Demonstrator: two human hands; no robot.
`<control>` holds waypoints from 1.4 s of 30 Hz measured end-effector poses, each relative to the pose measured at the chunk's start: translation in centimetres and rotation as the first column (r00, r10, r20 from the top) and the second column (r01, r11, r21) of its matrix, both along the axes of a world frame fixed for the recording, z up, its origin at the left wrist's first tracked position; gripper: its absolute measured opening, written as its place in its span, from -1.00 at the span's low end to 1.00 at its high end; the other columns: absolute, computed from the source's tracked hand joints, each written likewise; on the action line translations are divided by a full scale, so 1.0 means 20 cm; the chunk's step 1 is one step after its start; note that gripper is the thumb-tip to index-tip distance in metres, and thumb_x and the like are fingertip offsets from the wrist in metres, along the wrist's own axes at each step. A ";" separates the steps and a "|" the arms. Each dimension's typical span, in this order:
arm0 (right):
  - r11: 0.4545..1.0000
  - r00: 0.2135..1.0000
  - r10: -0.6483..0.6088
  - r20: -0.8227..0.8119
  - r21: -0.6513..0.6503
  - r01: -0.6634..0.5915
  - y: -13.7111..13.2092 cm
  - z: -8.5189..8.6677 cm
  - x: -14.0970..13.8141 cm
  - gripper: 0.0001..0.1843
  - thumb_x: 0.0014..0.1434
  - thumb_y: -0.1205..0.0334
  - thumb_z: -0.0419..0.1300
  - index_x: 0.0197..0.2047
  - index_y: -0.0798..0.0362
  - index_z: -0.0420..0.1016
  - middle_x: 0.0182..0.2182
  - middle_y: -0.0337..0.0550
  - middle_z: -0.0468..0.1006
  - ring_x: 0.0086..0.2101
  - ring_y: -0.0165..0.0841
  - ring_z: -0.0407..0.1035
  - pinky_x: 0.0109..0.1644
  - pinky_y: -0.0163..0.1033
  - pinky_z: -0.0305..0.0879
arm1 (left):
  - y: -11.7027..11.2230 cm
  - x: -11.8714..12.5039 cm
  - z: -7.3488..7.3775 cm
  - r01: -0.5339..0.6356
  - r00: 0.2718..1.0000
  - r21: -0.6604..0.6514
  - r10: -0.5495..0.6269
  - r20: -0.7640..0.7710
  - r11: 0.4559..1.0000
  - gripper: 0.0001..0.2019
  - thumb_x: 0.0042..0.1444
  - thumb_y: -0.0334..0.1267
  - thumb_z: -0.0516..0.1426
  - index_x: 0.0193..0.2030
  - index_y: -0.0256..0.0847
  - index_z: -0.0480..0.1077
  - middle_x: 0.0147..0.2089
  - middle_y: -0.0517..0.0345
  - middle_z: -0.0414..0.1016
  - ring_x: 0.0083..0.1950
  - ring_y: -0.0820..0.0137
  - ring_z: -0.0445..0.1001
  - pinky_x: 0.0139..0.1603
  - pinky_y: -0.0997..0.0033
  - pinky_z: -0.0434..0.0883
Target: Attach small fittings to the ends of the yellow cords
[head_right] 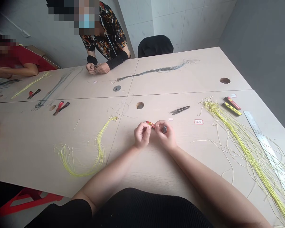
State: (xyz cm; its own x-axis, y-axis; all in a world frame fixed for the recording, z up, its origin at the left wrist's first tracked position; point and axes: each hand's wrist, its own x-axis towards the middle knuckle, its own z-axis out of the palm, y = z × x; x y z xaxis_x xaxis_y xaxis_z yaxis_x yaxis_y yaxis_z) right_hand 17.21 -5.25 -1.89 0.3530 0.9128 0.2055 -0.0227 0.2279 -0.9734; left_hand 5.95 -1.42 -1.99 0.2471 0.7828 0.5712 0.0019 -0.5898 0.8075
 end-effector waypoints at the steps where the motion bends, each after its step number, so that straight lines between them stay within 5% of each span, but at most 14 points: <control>1: 1.000 1.000 0.002 -0.012 0.002 -0.002 0.00 0.00 0.00 -0.66 0.17 -0.07 0.18 -0.38 0.05 0.34 -0.64 -0.34 0.20 -0.60 -0.50 0.02 -0.53 -0.33 -0.03 | 0.00 0.00 0.00 -0.002 1.000 -0.002 0.002 0.003 1.000 -0.75 0.27 -0.17 0.02 -0.42 -0.22 0.22 -0.53 0.28 0.26 -0.56 0.58 0.17 -0.49 0.55 0.19; 21: 0.988 0.995 0.097 0.017 0.122 -0.098 -0.04 0.03 0.02 -0.82 0.17 0.10 0.15 -0.27 0.03 0.34 -0.65 -0.36 0.23 -0.62 -0.48 0.08 -0.51 -0.31 0.02 | 0.02 0.00 0.02 0.018 1.000 0.320 -0.016 -0.009 0.947 -0.87 0.23 -0.45 0.05 -0.18 -0.17 0.37 -0.33 0.16 0.50 -0.29 0.49 0.48 -0.29 0.48 0.43; 26: 0.989 0.996 0.074 0.044 0.124 -0.078 -0.05 0.03 0.01 -0.80 0.18 0.08 0.16 -0.27 0.03 0.33 -0.65 -0.36 0.24 -0.61 -0.47 0.10 -0.49 -0.31 0.04 | 0.01 0.01 0.02 0.028 0.999 0.273 -0.031 0.008 0.962 -0.90 0.25 -0.40 0.04 -0.23 -0.18 0.37 -0.34 0.15 0.50 -0.31 0.49 0.47 -0.29 0.48 0.42; 32: 0.993 0.999 0.045 0.019 0.105 -0.047 -0.04 0.03 0.00 -0.77 0.20 0.03 0.17 -0.29 0.03 0.36 -0.65 -0.35 0.23 -0.62 -0.49 0.04 -0.52 -0.31 -0.01 | -0.02 0.00 0.03 0.102 0.995 0.033 -0.102 -0.002 0.994 -0.83 0.26 -0.27 0.04 -0.36 -0.23 0.32 -0.53 0.25 0.33 -0.58 0.59 0.20 -0.58 0.57 0.17; 42: 0.998 0.997 -0.004 0.076 0.057 0.000 -0.03 0.03 0.01 -0.75 0.15 0.05 0.20 -0.40 0.06 0.42 -0.64 -0.31 0.27 -0.61 -0.49 0.07 -0.51 -0.32 0.02 | -0.01 -0.01 0.03 0.108 0.994 0.019 -0.108 -0.012 0.994 -0.74 0.25 -0.20 0.04 -0.45 -0.23 0.25 -0.61 0.31 0.18 -0.61 0.59 0.09 -0.59 0.53 0.08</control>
State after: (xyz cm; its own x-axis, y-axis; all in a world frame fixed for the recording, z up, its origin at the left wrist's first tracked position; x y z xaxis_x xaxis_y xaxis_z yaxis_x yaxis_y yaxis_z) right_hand 17.32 -5.80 -1.23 0.3365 0.8981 0.2831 0.0512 0.2827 -0.9578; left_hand 5.72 -1.58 -1.49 0.3359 0.7402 0.5825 -0.0537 -0.6024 0.7964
